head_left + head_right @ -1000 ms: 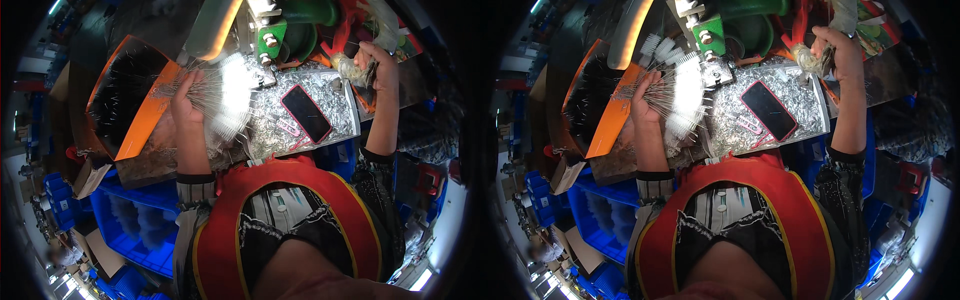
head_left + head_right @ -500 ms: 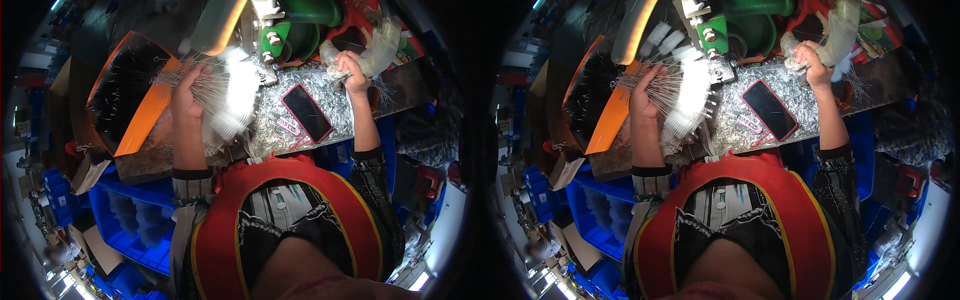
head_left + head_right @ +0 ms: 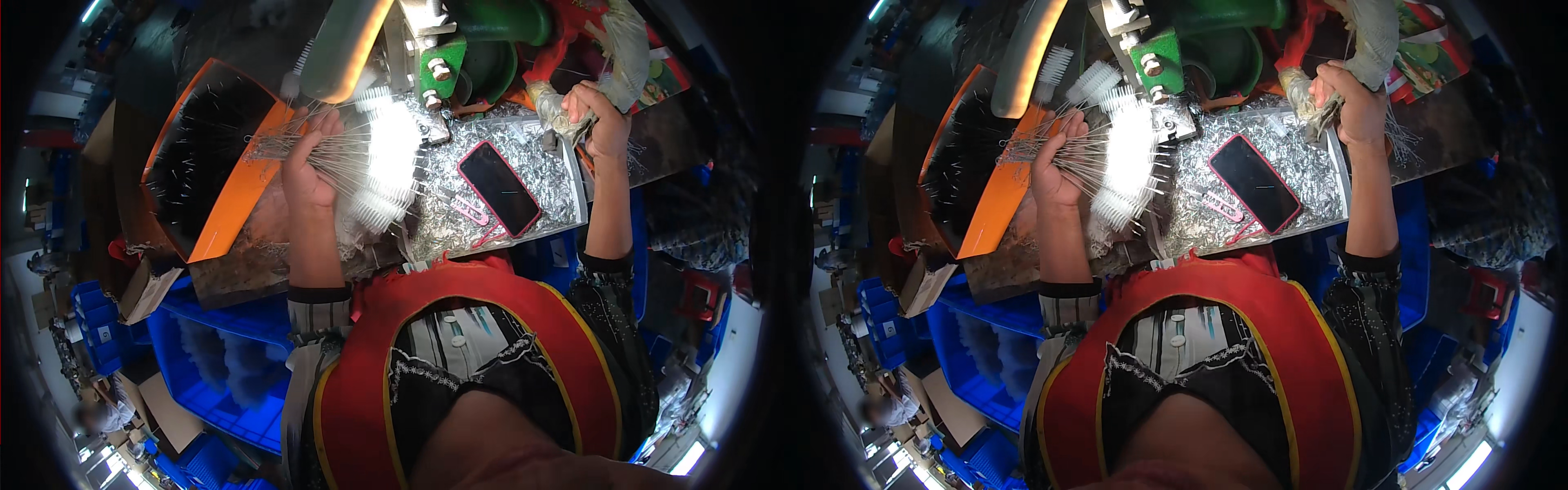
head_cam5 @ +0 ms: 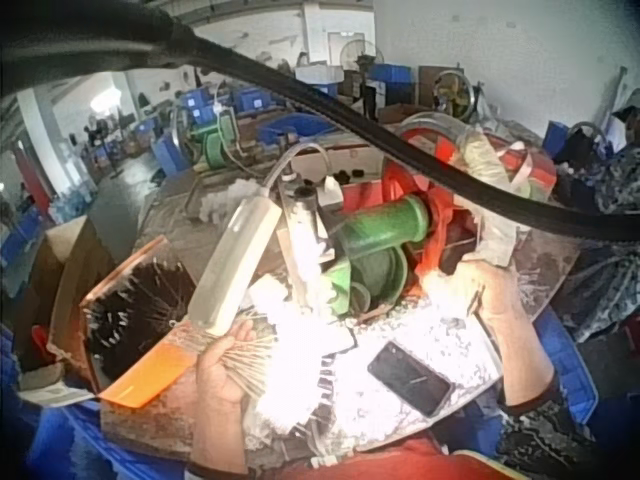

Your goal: Assembling and binding small white brushes using a machine in a factory workshop.

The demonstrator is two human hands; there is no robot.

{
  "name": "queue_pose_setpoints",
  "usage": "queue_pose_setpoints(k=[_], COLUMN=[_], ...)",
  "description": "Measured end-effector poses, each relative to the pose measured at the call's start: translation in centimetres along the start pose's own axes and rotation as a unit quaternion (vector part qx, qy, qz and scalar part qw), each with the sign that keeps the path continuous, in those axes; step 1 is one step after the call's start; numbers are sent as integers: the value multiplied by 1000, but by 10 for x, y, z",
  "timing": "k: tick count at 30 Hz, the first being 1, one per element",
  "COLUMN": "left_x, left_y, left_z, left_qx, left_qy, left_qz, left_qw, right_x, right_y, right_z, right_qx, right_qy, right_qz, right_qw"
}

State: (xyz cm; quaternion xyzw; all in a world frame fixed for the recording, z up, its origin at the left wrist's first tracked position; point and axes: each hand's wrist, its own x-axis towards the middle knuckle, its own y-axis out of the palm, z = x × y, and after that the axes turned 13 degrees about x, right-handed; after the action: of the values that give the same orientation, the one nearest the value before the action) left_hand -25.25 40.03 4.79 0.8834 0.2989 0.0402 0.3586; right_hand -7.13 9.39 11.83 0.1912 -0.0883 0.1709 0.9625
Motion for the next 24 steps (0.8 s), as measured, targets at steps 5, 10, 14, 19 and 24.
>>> queue_pose_setpoints(k=[5, 10, 14, 19, 24], left_x=[5, 10, 14, 22, 5], left_y=[17, 20, 20, 2, 5], left_z=[0, -1, 2, 5, 0], left_qx=[45, 33, 46, 55, 88], left_qy=[12, 5, 6, -17, -140], left_qz=[-1, 11, -1, -15, 34], left_qw=[999, 999, 999, 998, 986], right_x=[2, 14, 2, -1, -1], right_y=[-4, 3, 10, -8, -7], right_z=[1, 31, 23, -33, -28], right_qx=[19, -15, -39, 50, 55], right_qy=[28, 82, 2, -165, -96], right_qz=[-26, 26, 5, 67, 55], right_qw=[999, 996, 999, 983, 992])
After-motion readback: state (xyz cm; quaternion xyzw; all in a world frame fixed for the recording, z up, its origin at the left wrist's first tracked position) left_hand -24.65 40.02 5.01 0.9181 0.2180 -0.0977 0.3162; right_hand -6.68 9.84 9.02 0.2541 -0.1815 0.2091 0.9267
